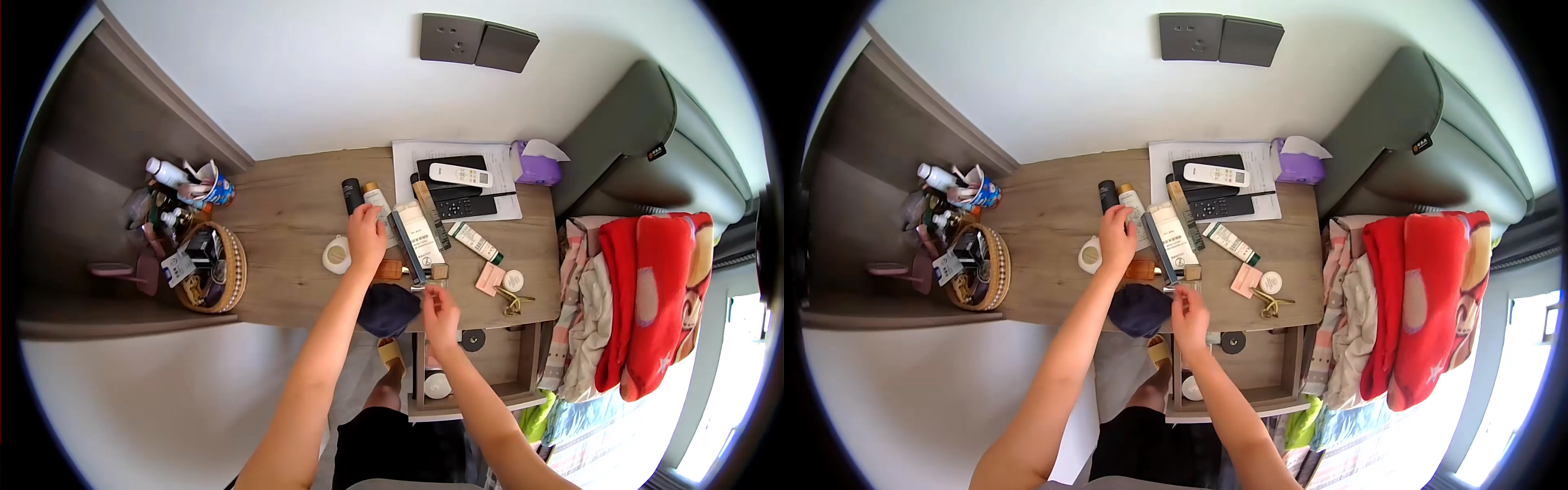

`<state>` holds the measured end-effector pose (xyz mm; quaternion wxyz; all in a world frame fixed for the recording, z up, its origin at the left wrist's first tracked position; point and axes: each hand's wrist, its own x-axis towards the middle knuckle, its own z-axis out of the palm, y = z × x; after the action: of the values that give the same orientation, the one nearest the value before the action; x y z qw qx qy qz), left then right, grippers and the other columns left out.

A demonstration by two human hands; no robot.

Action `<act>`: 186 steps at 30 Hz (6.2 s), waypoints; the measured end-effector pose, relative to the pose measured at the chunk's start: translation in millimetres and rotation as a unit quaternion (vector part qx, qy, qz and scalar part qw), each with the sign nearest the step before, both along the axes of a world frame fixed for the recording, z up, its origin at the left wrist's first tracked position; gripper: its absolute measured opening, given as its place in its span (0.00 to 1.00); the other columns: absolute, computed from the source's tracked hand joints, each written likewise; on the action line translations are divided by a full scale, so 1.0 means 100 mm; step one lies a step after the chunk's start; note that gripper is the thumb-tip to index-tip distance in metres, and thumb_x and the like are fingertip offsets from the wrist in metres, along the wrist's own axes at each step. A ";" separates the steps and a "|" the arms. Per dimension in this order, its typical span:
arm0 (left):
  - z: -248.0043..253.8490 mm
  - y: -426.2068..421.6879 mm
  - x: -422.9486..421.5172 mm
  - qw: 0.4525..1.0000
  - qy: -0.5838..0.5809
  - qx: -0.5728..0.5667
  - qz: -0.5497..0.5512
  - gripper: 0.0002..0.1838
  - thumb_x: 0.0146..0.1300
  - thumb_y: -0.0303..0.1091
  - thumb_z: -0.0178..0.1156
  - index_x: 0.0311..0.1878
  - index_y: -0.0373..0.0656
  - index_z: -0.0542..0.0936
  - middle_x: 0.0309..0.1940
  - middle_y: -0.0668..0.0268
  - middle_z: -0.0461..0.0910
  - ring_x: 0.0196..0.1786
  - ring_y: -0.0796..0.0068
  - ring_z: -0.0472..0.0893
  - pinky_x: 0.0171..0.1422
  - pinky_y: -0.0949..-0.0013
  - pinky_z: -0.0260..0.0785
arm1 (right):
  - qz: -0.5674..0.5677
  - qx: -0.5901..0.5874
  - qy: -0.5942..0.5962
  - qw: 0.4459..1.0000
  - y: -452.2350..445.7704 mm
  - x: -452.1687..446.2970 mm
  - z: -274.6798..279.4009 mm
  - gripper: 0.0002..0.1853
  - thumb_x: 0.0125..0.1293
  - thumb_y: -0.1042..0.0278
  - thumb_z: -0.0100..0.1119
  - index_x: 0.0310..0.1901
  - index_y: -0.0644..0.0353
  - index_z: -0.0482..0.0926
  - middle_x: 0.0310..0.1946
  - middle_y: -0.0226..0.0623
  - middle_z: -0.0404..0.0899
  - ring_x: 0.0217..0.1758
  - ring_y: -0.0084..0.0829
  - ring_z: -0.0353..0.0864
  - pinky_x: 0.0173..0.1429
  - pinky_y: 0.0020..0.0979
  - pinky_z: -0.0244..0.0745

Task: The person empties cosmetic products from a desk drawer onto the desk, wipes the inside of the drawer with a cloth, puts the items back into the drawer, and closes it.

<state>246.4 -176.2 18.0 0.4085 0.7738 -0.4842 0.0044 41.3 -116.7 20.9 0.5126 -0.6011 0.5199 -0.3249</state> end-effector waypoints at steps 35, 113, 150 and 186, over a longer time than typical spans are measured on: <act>0.33 0.31 -0.92 0.670 0.734 -0.109 -0.033 0.16 0.62 0.25 0.54 0.53 0.36 0.67 0.47 0.61 0.76 0.46 0.71 0.78 0.46 0.69 0.72 | 0.063 -0.266 0.167 0.947 -0.61 -0.19 0.25 0.17 0.57 0.70 0.57 0.48 0.65 0.72 0.42 0.47 0.73 0.45 0.46 0.72 0.50 0.40 0.67; -1.40 1.14 -4.28 0.906 0.329 0.259 -0.059 0.16 0.49 0.29 0.61 0.43 0.36 0.78 0.31 0.54 0.81 0.34 0.60 0.82 0.39 0.63 0.72 | -0.199 0.052 0.128 0.970 0.95 -3.33 -0.50 0.16 0.67 0.68 0.43 0.54 0.65 0.64 0.35 0.48 0.75 0.30 0.39 0.76 0.34 0.35 0.70; -1.22 1.32 -3.73 0.780 0.591 0.191 -0.077 0.09 0.65 0.30 0.49 0.41 0.36 0.76 0.29 0.64 0.79 0.28 0.79 0.79 0.30 0.77 0.72 | -0.425 0.376 -0.341 0.750 0.03 -2.57 -0.90 0.24 0.55 0.88 0.42 0.57 0.70 0.61 0.53 0.48 0.64 0.57 0.41 0.69 0.60 0.35 0.66; -0.14 0.69 -2.40 0.875 0.482 -0.036 0.011 0.15 0.58 0.31 0.59 0.43 0.37 0.66 0.35 0.63 0.75 0.37 0.76 0.76 0.40 0.72 0.69 | -0.016 -0.395 0.375 0.839 -0.94 -1.67 0.02 0.23 0.48 0.59 0.64 0.48 0.56 0.75 0.46 0.40 0.72 0.58 0.48 0.64 0.64 0.53 0.52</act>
<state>6.3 -107.3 3.9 0.6188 0.6697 -0.2184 -0.3476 -125.5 -210.6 22.4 -0.0076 -0.8201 0.5093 -0.2608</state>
